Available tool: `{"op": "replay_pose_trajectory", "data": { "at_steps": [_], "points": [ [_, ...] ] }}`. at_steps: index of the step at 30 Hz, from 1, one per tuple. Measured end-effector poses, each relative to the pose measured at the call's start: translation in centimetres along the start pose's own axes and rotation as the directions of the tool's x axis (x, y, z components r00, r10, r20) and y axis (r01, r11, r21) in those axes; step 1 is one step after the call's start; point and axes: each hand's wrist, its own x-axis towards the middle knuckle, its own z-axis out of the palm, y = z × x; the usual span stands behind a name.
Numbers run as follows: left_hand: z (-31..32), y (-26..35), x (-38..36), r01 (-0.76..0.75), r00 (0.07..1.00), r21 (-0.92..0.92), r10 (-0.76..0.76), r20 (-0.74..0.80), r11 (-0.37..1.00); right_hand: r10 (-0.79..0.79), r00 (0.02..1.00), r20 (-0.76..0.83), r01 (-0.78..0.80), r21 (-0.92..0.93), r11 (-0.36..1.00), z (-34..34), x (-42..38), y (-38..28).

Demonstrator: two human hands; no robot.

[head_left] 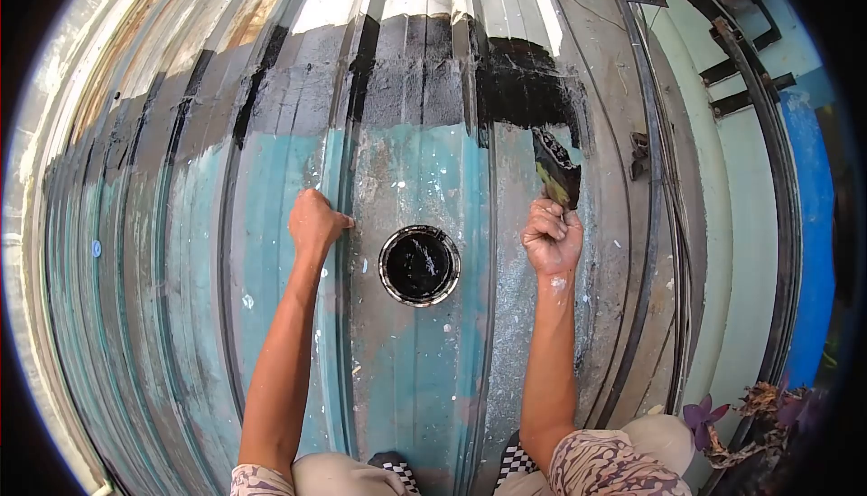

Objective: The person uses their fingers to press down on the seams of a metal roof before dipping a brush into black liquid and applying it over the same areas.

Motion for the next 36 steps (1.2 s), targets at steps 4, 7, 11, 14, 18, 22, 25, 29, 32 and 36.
{"op": "replay_pose_trajectory", "data": {
  "at_steps": [4, 7, 11, 14, 18, 22, 25, 29, 32, 36],
  "points": [
    [0.0, -0.1, 0.2, 0.003, 1.000, 0.002, -0.003, 0.008, 1.000, -0.038, 0.999, -0.019, 0.038, -0.004, 0.999, 1.6, 0.1, -0.4],
    [0.1, -0.1, 0.2, -0.010, 1.000, 0.013, 0.010, -0.002, 1.000, -0.048, 0.999, -0.003, 0.048, 0.063, 0.997, 1.4, 0.0, -0.5],
    [-0.3, 0.2, 0.0, 0.000, 0.999, 0.019, -0.001, 0.048, 1.000, -0.164, 0.986, -0.032, 0.166, 0.073, 0.983, 1.3, 0.5, -1.0],
    [-0.3, 0.4, -0.2, 0.001, 1.000, 0.012, -0.001, 0.012, 1.000, -0.401, 0.913, -0.071, 0.392, -0.113, 0.913, 2.1, 3.3, -3.4],
    [0.1, -0.1, 0.2, -0.008, 1.000, 0.005, 0.008, 0.003, 1.000, -0.717, 0.684, -0.133, 0.642, -0.358, 0.678, 6.7, 10.8, -6.5],
    [0.4, -0.4, 0.3, -0.004, 1.000, 0.004, 0.004, 0.008, 1.000, -0.816, 0.563, 0.128, 0.673, -0.644, 0.363, 8.6, 19.3, -11.5],
    [0.4, -0.4, 0.4, 0.005, 1.000, 0.005, -0.005, 0.019, 1.000, -0.851, 0.454, 0.266, 0.595, -0.801, 0.067, 9.1, 23.2, -12.5],
    [0.1, -0.1, 0.2, -0.013, 1.000, 0.014, 0.013, 0.018, 1.000, -0.813, 0.436, 0.386, 0.393, -0.894, -0.213, 6.8, 25.0, -14.5],
    [-0.3, 0.5, -0.2, -0.045, 0.999, 0.016, 0.045, -0.027, 0.999, -0.645, 0.318, 0.695, 0.040, -0.689, -0.723, 6.9, 22.8, -12.6],
    [-0.1, 0.6, -0.3, -0.026, 0.999, 0.007, 0.026, -0.021, 1.000, -0.530, 0.307, 0.790, -0.230, -0.479, -0.847, 8.5, 22.1, -13.6]
  ]
}}
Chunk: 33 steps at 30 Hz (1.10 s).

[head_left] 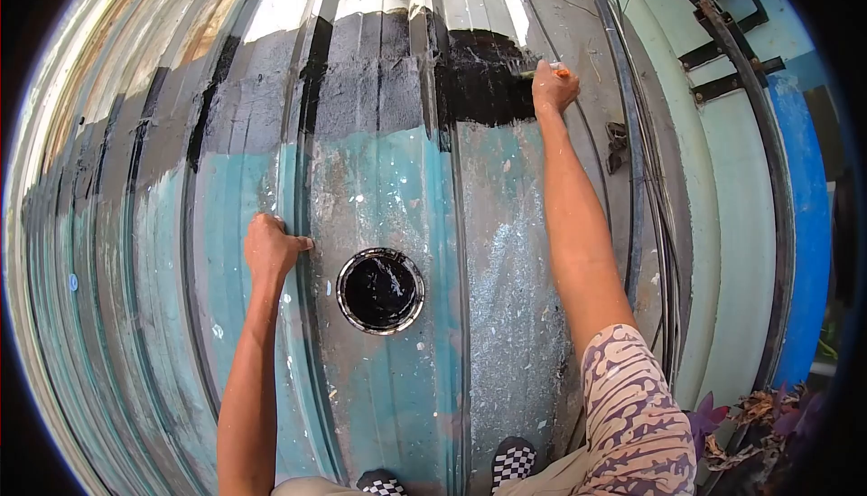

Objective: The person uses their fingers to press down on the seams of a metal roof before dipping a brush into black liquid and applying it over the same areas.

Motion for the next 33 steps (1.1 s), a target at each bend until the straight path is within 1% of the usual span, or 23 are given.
{"op": "replay_pose_trajectory", "data": {
  "at_steps": [2, 3, 4, 6, 7, 8, 9, 11, 12, 13, 15, 16, 17, 19, 20, 21, 22, 23, 25, 27, 29, 31, 33],
  "points": [
    [-0.1, -0.3, 0.1, -0.015, 1.000, 0.010, 0.015, -0.018, 1.000, 0.098, 0.994, 0.042, -0.089, -0.183, 0.979, -1.7, 1.4, -2.8],
    [0.0, -0.3, -0.2, -0.029, 0.997, -0.028, 0.027, -0.075, 0.999, 0.123, 0.990, 0.075, -0.105, -0.213, 0.971, -1.1, 3.3, -2.5],
    [0.1, -0.2, -0.4, -0.047, 0.991, -0.066, 0.039, -0.132, 0.997, 0.092, 0.991, 0.093, -0.069, -0.227, 0.971, -1.3, 4.5, -3.2],
    [0.0, -0.2, -0.4, -0.033, 0.995, -0.055, 0.027, -0.096, 0.998, 0.060, 0.992, 0.107, -0.032, -0.243, 0.969, -0.6, 6.2, -4.0],
    [-0.2, 0.0, -0.2, -0.026, 0.998, -0.036, 0.023, -0.064, 0.999, 0.069, 0.980, 0.188, -0.067, -0.017, 0.998, 0.2, 6.6, -3.8],
    [-0.5, 0.2, -0.1, 0.000, 1.000, -0.019, 0.000, -0.006, 1.000, 0.063, 0.961, 0.268, -0.121, 0.207, 0.971, 0.9, 6.5, -3.2],
    [-0.4, 0.0, -0.1, -0.002, 1.000, -0.015, 0.002, -0.003, 1.000, 0.068, 0.961, 0.269, -0.126, 0.205, 0.971, 1.8, 5.9, -2.4],
    [-0.2, -0.1, 0.0, -0.036, 0.998, -0.034, 0.034, -0.044, 0.999, 0.171, 0.916, 0.363, -0.271, 0.246, 0.931, 3.4, 4.9, -1.3],
    [-0.1, 0.0, 0.0, -0.037, 0.998, -0.033, 0.036, -0.042, 0.999, 0.191, 0.910, 0.368, -0.266, 0.166, 0.949, 2.7, 4.2, -1.1],
    [0.0, -0.1, 0.0, -0.056, 0.996, -0.030, 0.054, -0.067, 0.998, 0.196, 0.908, 0.369, -0.270, 0.162, 0.949, 1.7, 4.2, -1.9],
    [-0.1, -0.4, 0.0, -0.065, 0.994, -0.021, 0.063, -0.092, 0.998, 0.137, 0.883, 0.449, -0.034, -0.230, 0.973, -0.4, 5.6, -4.6],
    [-0.2, -0.3, 0.0, -0.045, 0.996, -0.033, 0.042, -0.077, 0.998, 0.112, 0.846, 0.521, 0.047, -0.282, 0.958, -0.9, 6.4, -6.0],
    [-0.1, -0.1, 0.0, -0.027, 0.998, -0.047, 0.024, -0.063, 0.999, 0.112, 0.844, 0.525, 0.051, -0.286, 0.957, -1.2, 7.2, -7.1],
    [0.1, 0.0, -0.1, -0.025, 0.998, -0.042, 0.023, -0.053, 0.999, -0.112, 0.787, 0.607, 0.391, -0.350, 0.851, -1.1, 9.0, -8.1],
    [-0.1, 0.0, 0.1, -0.026, 0.998, -0.032, 0.025, -0.055, 0.999, -0.115, 0.788, 0.605, 0.391, -0.346, 0.853, -0.5, 9.4, -7.9],
    [-0.1, -0.1, 0.1, -0.026, 0.998, -0.029, 0.024, -0.059, 0.999, -0.416, 0.724, 0.551, 0.603, -0.211, 0.769, 0.7, 10.0, -6.5],
    [0.1, -0.2, 0.0, -0.036, 0.995, -0.038, 0.033, -0.094, 0.999, -0.673, 0.586, 0.450, 0.783, -0.101, 0.614, 1.1, 9.9, -5.9],
    [0.3, -0.3, 0.0, -0.050, 0.991, -0.047, 0.044, -0.126, 0.998, -0.671, 0.590, 0.450, 0.780, -0.102, 0.617, 1.4, 10.0, -5.3],
    [0.1, -0.2, 0.2, -0.042, 0.996, -0.031, 0.040, -0.083, 0.999, -0.476, 0.651, 0.591, 0.688, -0.194, 0.699, 1.7, 10.0, -4.8],
    [0.1, -0.1, 0.2, -0.027, 0.999, -0.017, 0.026, -0.044, 0.999, -0.523, 0.654, 0.546, 0.692, -0.154, 0.705, 1.4, 9.6, -4.0],
    [0.2, -0.1, 0.0, -0.050, 0.992, -0.058, 0.042, -0.117, 0.997, -0.455, 0.647, 0.611, 0.682, -0.197, 0.705, 0.0, 8.8, -3.6],
    [-0.1, 0.1, 0.0, -0.046, 0.994, -0.046, 0.042, -0.098, 0.998, -0.478, 0.657, 0.583, 0.685, -0.195, 0.702, -0.2, 8.9, -3.1],
    [0.0, 0.2, 0.0, -0.045, 0.996, -0.030, 0.043, -0.074, 0.999, -0.572, 0.650, 0.500, 0.668, -0.017, 0.744, -0.2, 9.2, -2.4]
  ]
}}
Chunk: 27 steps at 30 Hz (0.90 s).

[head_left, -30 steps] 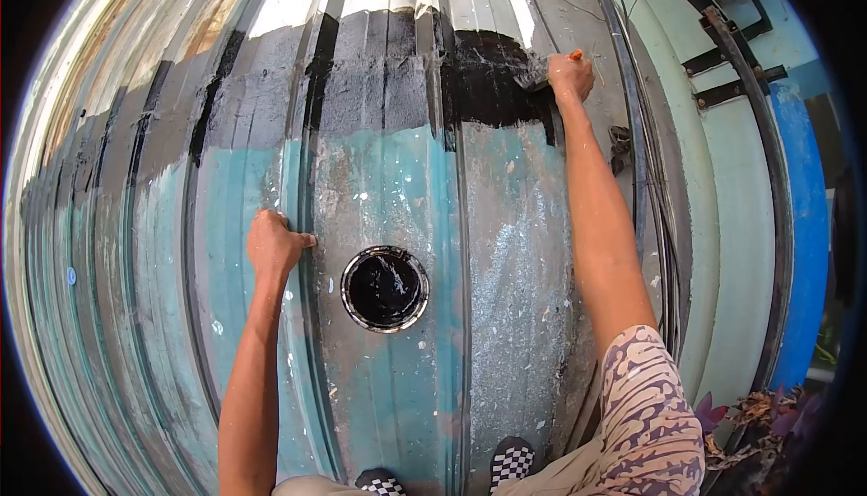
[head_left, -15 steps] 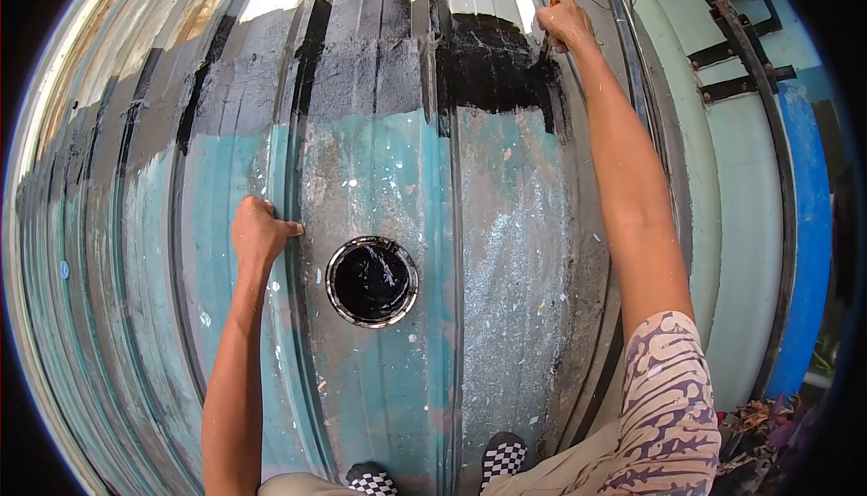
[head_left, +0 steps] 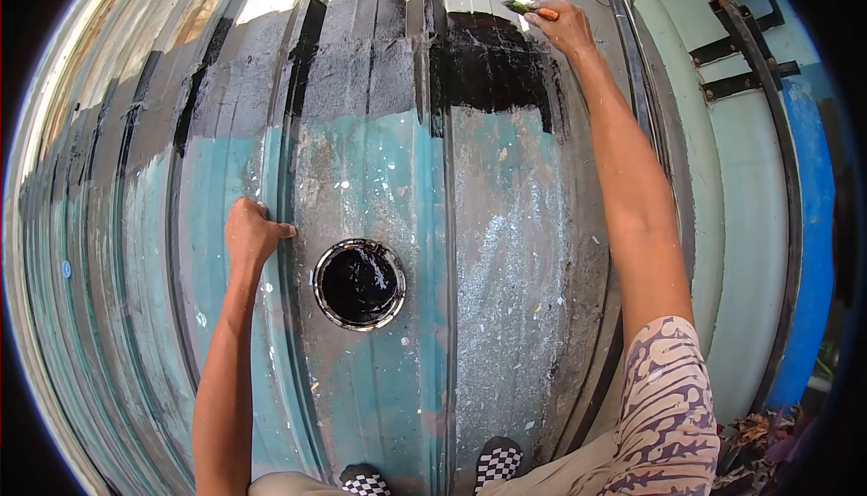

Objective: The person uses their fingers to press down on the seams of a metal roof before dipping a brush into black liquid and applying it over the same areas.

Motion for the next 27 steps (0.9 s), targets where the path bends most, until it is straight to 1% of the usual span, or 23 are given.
{"op": "replay_pose_trajectory", "data": {
  "at_steps": [1, 3, 4, 6, 7, 8, 9, 10, 11, 12, 13, 14, 15, 16, 18, 19, 20, 21, 22, 23, 24, 26, 27],
  "points": [
    [0.0, -0.1, 0.1, -0.002, 1.000, -0.004, 0.002, 0.005, 1.000, 0.003, 1.000, 0.000, -0.003, 0.004, 1.000, 0.4, 0.1, 0.2],
    [0.1, -0.2, 0.2, -0.010, 1.000, -0.002, 0.010, 0.011, 1.000, 0.117, 0.990, 0.081, -0.126, 0.123, 0.984, 1.0, 0.7, 0.6],
    [0.1, -0.2, 0.2, -0.013, 1.000, 0.004, 0.013, 0.011, 1.000, 0.123, 0.989, 0.078, -0.132, 0.126, 0.983, 2.1, 0.3, 1.2],
    [0.0, -0.1, 0.2, -0.019, 1.000, 0.012, 0.018, 0.010, 1.000, 0.050, 0.998, 0.035, -0.049, -0.024, 0.999, 4.0, -1.0, 1.3],
    [-0.1, 0.1, 0.1, -0.022, 1.000, 0.006, 0.022, 0.005, 1.000, 0.073, 0.997, -0.025, -0.074, -0.044, 0.996, 4.6, -1.0, 0.9],
    [-0.1, 0.2, 0.0, -0.025, 1.000, -0.001, 0.025, 0.000, 1.000, 0.072, 0.997, -0.027, -0.074, -0.045, 0.996, 4.3, -0.5, 1.1],
    [0.0, 0.1, 0.2, -0.025, 1.000, 0.002, 0.025, 0.002, 1.000, 0.207, 0.974, 0.095, -0.227, 0.385, 0.894, 3.4, 0.0, 0.7],
    [0.1, -0.1, 0.4, -0.026, 1.000, -0.010, 0.026, 0.009, 1.000, 0.271, 0.926, 0.262, -0.375, 0.713, 0.593, 3.0, 0.4, 0.7],
    [0.3, -0.3, 0.3, -0.026, 0.999, -0.025, 0.026, 0.019, 0.999, 0.309, 0.941, 0.139, -0.310, 0.720, 0.621, 3.0, 0.7, 0.4],
    [0.3, -0.1, 0.2, -0.027, 0.999, -0.026, 0.027, 0.021, 0.999, 0.310, 0.940, 0.140, -0.312, 0.718, 0.622, 2.7, 0.7, 0.4],
    [0.2, 0.2, 0.1, -0.031, 0.999, -0.025, 0.031, 0.010, 0.999, 0.265, 0.964, 0.003, -0.243, 0.410, 0.879, 2.5, 0.9, 0.2],
    [-0.1, 0.2, 0.1, -0.034, 0.999, -0.019, 0.034, 0.000, 0.999, 0.171, 0.980, -0.104, -0.169, 0.029, 0.985, 2.4, 0.8, -0.1],
    [-0.2, 0.1, 0.2, -0.034, 0.999, -0.014, 0.034, -0.002, 0.999, 0.162, 0.984, 0.075, -0.151, -0.130, 0.980, 2.7, 0.6, -0.3],
    [-0.3, 0.1, 0.3, -0.020, 0.999, 0.004, 0.020, 0.025, 1.000, 0.161, 0.984, 0.076, -0.151, -0.127, 0.980, 3.4, 0.7, -0.8],
    [0.0, 0.2, 0.5, -0.009, 0.999, 0.012, 0.008, 0.052, 1.000, 0.215, 0.975, -0.057, -0.217, -0.024, 0.976, 4.2, 1.1, -2.2],
    [0.2, -0.1, 0.5, -0.026, 0.999, -0.001, 0.026, 0.032, 1.000, 0.348, 0.913, 0.214, -0.408, 0.447, 0.796, 3.5, 1.9, -2.4],
    [0.3, -0.2, 0.4, -0.044, 0.999, -0.011, 0.044, 0.013, 0.999, 0.352, 0.911, 0.216, -0.412, 0.446, 0.794, 3.3, 2.0, -2.8],
    [0.2, -0.2, 0.2, -0.047, 0.999, -0.010, 0.047, 0.015, 0.999, 0.337, 0.899, 0.281, -0.435, 0.667, 0.605, 3.2, 1.9, -3.3],
    [0.1, 0.0, 0.2, -0.029, 0.999, -0.016, 0.030, 0.023, 0.999, 0.300, 0.894, 0.334, -0.430, 0.827, 0.363, 3.0, 2.0, -3.9],
    [0.0, 0.1, 0.3, -0.011, 0.999, -0.020, 0.012, 0.032, 1.000, 0.443, 0.851, 0.282, -0.499, 0.696, 0.516, 2.9, 1.7, -4.4],
    [0.0, 0.0, 0.3, -0.015, 0.999, -0.015, 0.015, 0.032, 1.000, 0.447, 0.849, 0.281, -0.500, 0.699, 0.511, 2.9, 1.6, -4.1],
    [0.1, -0.3, 0.1, -0.056, 0.998, -0.027, 0.055, -0.012, 0.998, 0.623, 0.760, 0.185, -0.646, 0.315, 0.695, 2.7, 2.1, -2.6],
    [0.0, -0.2, 0.1, -0.051, 0.999, -0.028, 0.050, -0.015, 0.998, 0.431, 0.900, 0.072, -0.427, -0.063, 0.902, 1.8, 2.7, -2.1]
  ]
}}
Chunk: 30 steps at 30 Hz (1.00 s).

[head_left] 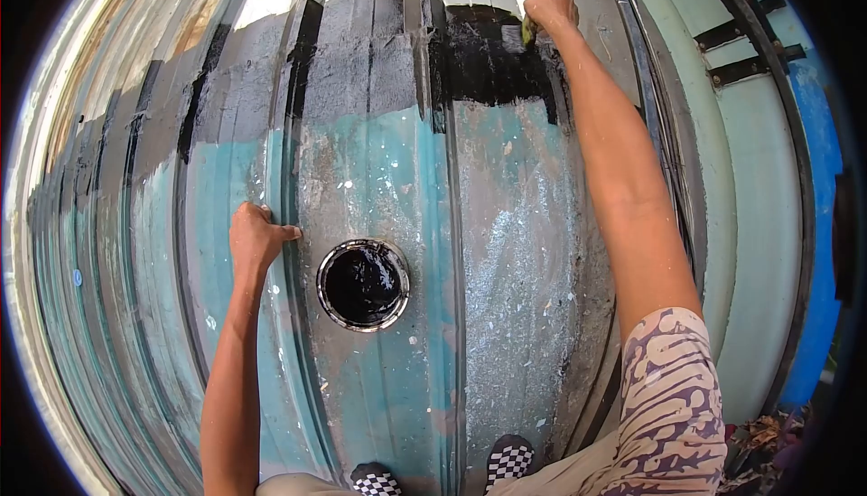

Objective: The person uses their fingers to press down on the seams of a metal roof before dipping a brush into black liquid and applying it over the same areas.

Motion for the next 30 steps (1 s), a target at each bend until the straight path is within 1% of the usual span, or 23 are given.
{"op": "replay_pose_trajectory", "data": {
  "at_steps": [1, 3, 5, 7, 9, 10, 11, 12, 13, 15, 16, 17, 18, 19, 20, 21, 23, 24, 25, 26, 27, 29, 30],
  "points": [
    [-0.2, 0.2, 0.1, 0.019, 0.999, 0.026, -0.020, 0.043, 0.999, -0.002, 1.000, 0.002, 0.002, 0.001, 1.000, 0.2, 0.0, -0.1],
    [-0.4, 0.3, 0.0, 0.041, 0.996, 0.043, -0.045, 0.082, 0.998, -0.180, 0.981, -0.079, 0.160, -0.210, 0.965, -0.4, -0.3, -0.7],
    [-0.4, 0.4, 0.0, 0.032, 0.998, 0.061, -0.035, 0.055, 0.998, -0.283, 0.959, -0.014, 0.269, -0.270, 0.924, 0.3, -2.0, -2.8],
    [-0.3, 0.4, 0.0, 0.047, 0.997, 0.050, -0.050, 0.052, 0.998, -0.248, 0.969, 0.023, 0.249, -0.091, 0.964, 1.9, -2.6, -4.7],
    [-0.3, 0.2, 0.0, 0.053, 0.997, 0.054, -0.056, 0.056, 0.997, -0.252, 0.966, -0.051, 0.248, -0.072, 0.966, 2.9, -2.2, -5.4],
    [-0.1, 0.0, 0.0, 0.043, 0.999, 0.040, -0.044, 0.031, 0.998, -0.141, 0.988, 0.063, 0.101, 0.431, 0.897, 3.2, -1.6, -5.2],
    [0.0, 0.0, -0.1, 0.033, 0.999, 0.022, -0.034, 0.009, 0.999, -0.097, 0.972, 0.215, -0.118, 0.798, 0.591, 3.5, -1.2, -4.8],
    [0.1, 0.1, 0.0, 0.032, 0.999, 0.018, -0.032, 0.011, 0.999, -0.032, 0.979, 0.200, -0.159, 0.858, 0.488, 2.9, -1.9, -4.7],
    [0.0, 0.1, 0.0, 0.035, 0.999, 0.037, -0.036, 0.038, 0.999, -0.035, 0.979, 0.199, -0.156, 0.858, 0.490, 3.0, -1.7, -4.0],
    [-0.4, 0.0, 0.2, 0.042, 0.997, 0.064, -0.046, 0.061, 0.997, 0.219, 0.973, 0.075, -0.220, 0.589, 0.778, 3.0, -2.3, -2.9],
    [-0.5, 0.1, 0.1, 0.064, 0.996, 0.056, -0.068, 0.064, 0.996, 0.208, 0.975, 0.080, -0.214, 0.591, 0.778, 3.0, -2.0, -3.3],
    [-0.5, 0.3, 0.0, 0.081, 0.994, 0.048, -0.084, 0.070, 0.996, 0.054, 0.999, -0.001, -0.051, 0.309, 0.950, 2.6, -1.5, -3.4],
    [-0.2, 0.1, -0.2, 0.043, 0.999, 0.036, -0.044, 0.021, 0.998, -0.109, 0.994, -0.030, 0.108, -0.014, 0.994, 1.8, -1.5, -3.5],
    [-0.2, -0.1, -0.1, 0.038, 0.999, 0.037, -0.039, 0.021, 0.999, -0.271, 0.962, -0.007, 0.253, -0.338, 0.907, 1.0, -1.7, -3.8],
    [-0.1, -0.3, 0.1, 0.051, 0.997, 0.052, -0.054, 0.055, 0.997, -0.205, 0.979, 0.004, 0.200, -0.252, 0.947, 0.8, -2.3, -4.2],
    [-0.1, -0.3, 0.3, 0.064, 0.994, 0.063, -0.069, 0.088, 0.996, -0.212, 0.977, -0.001, 0.204, -0.258, 0.944, 1.4, -2.2, -4.6],
    [-0.3, 0.0, 0.5, 0.080, 0.992, 0.063, -0.086, 0.097, 0.995, -0.282, 0.959, -0.004, 0.281, -0.047, 0.958, 3.5, -2.0, -5.1],
    [-0.3, 0.1, 0.4, 0.091, 0.988, 0.079, -0.100, 0.117, 0.993, -0.246, 0.963, -0.111, 0.251, 0.035, 0.967, 2.9, -2.8, -5.8],
    [-0.2, 0.1, 0.3, 0.088, 0.988, 0.082, -0.097, 0.122, 0.993, -0.239, 0.965, -0.109, 0.244, 0.035, 0.969, 3.0, -2.6, -5.4],
    [-0.2, 0.0, 0.1, 0.069, 0.993, 0.060, -0.074, 0.089, 0.996, -0.114, 0.993, 0.011, 0.089, 0.547, 0.832, 2.9, -2.4, -5.5],
    [-0.1, 0.0, 0.1, 0.049, 0.997, 0.036, -0.051, 0.054, 0.998, -0.064, 0.982, 0.175, -0.127, 0.882, 0.453, 3.3, -1.7, -5.2],
    [-0.1, 0.2, 0.2, 0.053, 0.996, 0.047, -0.057, 0.071, 0.997, 0.036, 0.997, 0.070, -0.079, 0.875, 0.478, 4.5, -1.6, -3.7],
    [-0.2, 0.1, 0.2, 0.061, 0.994, 0.057, -0.065, 0.084, 0.997, 0.194, 0.974, 0.116, -0.209, 0.790, 0.577, 4.7, -1.6, -2.4]
  ]
}}
